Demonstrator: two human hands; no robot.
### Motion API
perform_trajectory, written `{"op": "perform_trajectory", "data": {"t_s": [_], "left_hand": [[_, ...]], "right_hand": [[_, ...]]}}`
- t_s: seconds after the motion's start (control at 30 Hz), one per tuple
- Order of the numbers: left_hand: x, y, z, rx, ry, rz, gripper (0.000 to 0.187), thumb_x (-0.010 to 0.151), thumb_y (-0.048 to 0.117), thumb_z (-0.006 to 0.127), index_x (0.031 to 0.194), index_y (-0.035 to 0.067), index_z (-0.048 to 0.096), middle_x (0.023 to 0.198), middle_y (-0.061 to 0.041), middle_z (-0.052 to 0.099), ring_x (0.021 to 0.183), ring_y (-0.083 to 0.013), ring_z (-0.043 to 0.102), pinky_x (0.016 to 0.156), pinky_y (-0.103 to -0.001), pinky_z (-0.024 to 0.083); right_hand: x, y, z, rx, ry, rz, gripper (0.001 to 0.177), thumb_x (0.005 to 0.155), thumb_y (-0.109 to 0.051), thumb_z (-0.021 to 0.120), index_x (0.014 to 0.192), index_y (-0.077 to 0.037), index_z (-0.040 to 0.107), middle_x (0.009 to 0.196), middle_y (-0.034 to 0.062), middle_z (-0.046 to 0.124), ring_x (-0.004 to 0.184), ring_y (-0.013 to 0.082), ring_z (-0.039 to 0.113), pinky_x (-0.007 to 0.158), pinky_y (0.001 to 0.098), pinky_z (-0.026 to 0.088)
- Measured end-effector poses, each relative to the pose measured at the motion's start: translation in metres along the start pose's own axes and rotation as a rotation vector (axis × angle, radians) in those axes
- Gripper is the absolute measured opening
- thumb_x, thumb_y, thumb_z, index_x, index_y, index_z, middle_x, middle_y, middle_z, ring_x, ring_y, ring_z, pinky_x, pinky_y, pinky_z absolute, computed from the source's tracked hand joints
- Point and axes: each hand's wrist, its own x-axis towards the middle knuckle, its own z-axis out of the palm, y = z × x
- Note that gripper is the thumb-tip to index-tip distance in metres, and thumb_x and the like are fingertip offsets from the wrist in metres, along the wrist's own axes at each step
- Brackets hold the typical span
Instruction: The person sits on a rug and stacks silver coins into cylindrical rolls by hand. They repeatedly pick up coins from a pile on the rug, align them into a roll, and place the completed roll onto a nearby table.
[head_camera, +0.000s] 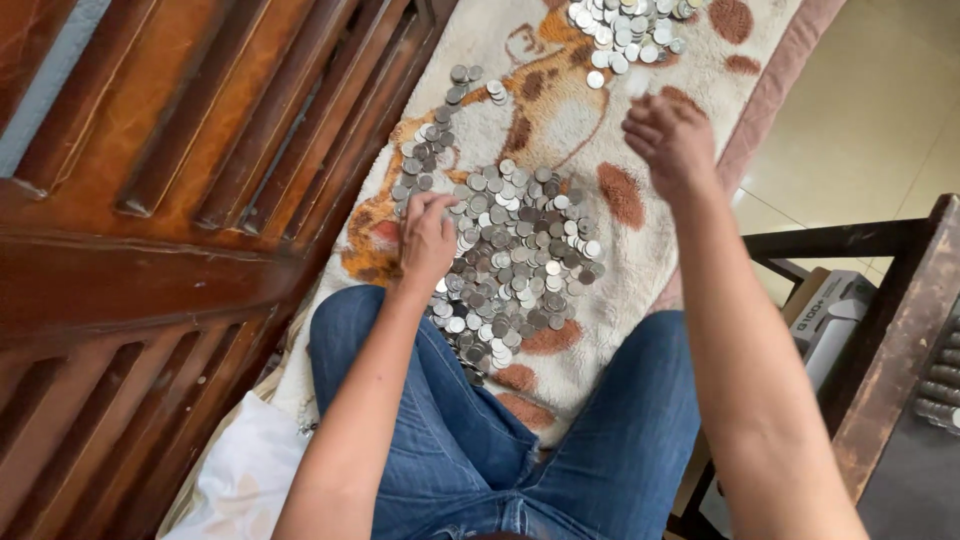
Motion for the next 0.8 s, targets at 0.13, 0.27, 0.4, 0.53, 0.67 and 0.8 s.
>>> {"op": "perform_trajectory", "data": {"t_s": [0.13,0.27,0.4,0.53,0.67,0.8], "left_hand": [[-0.004,0.002,-0.015,-0.037,-0.057,-0.105,0.044,0.101,-0.004,0.061,0.137,0.018,0.075,0.134,-0.011,0.061,0.125,-0.0384,0.069,0.108,-0.049,0.055],[-0.007,-0.024,0.004,-0.013,-0.053,-0.128,0.046,0.098,-0.003,0.065,0.138,0.018,0.074,0.131,-0.012,0.060,0.126,-0.0430,0.069,0.108,-0.053,0.058],[-0.012,-0.011,-0.001,0.096,-0.134,-0.288,0.044,0.101,0.007,0.064,0.143,0.019,0.067,0.136,-0.016,0.056,0.130,-0.0495,0.066,0.111,-0.060,0.054],[-0.008,-0.019,0.007,0.122,-0.159,-0.398,0.040,0.102,0.014,0.063,0.141,0.019,0.065,0.142,-0.017,0.052,0.139,-0.0524,0.057,0.117,-0.062,0.048],[0.001,-0.022,0.009,0.102,-0.276,-0.448,0.047,0.102,0.021,0.066,0.149,0.027,0.064,0.152,-0.013,0.051,0.149,-0.0515,0.050,0.124,-0.069,0.034],[-0.009,-0.017,0.022,0.112,-0.350,-0.371,0.043,0.093,0.042,0.076,0.135,0.034,0.067,0.143,-0.009,0.053,0.143,-0.0453,0.056,0.119,-0.059,0.043]], "right_hand": [[-0.016,0.031,0.008,0.011,-0.058,0.144,0.031,0.112,-0.026,0.073,0.131,-0.002,0.068,0.104,0.0150,0.077,0.087,0.0277,0.080,0.077,0.0418,0.070],[-0.095,0.105,0.032,-0.863,-0.558,0.238,0.032,0.095,-0.033,0.075,0.121,-0.016,0.084,0.074,0.0126,0.083,0.079,0.0375,0.084,0.085,0.0539,0.066],[-0.186,0.137,0.058,-1.049,-0.474,0.276,0.082,0.080,-0.038,0.098,0.138,0.005,0.060,0.121,0.0354,0.077,0.118,0.0554,0.076,0.102,0.0685,0.063],[-0.225,0.118,0.095,-0.613,-0.165,0.257,0.104,0.073,-0.024,0.105,0.147,0.009,0.041,0.135,0.0364,0.052,0.129,0.0660,0.060,0.111,0.0727,0.055],[-0.210,0.139,0.129,-0.493,-0.054,0.194,0.120,0.067,-0.027,0.108,0.158,0.002,0.035,0.145,0.0342,0.044,0.141,0.0635,0.051,0.121,0.0667,0.049],[-0.201,0.136,0.155,-0.461,-0.004,0.072,0.118,0.073,-0.032,0.106,0.159,0.005,0.034,0.144,0.0375,0.042,0.140,0.0670,0.049,0.120,0.0686,0.048]]}}
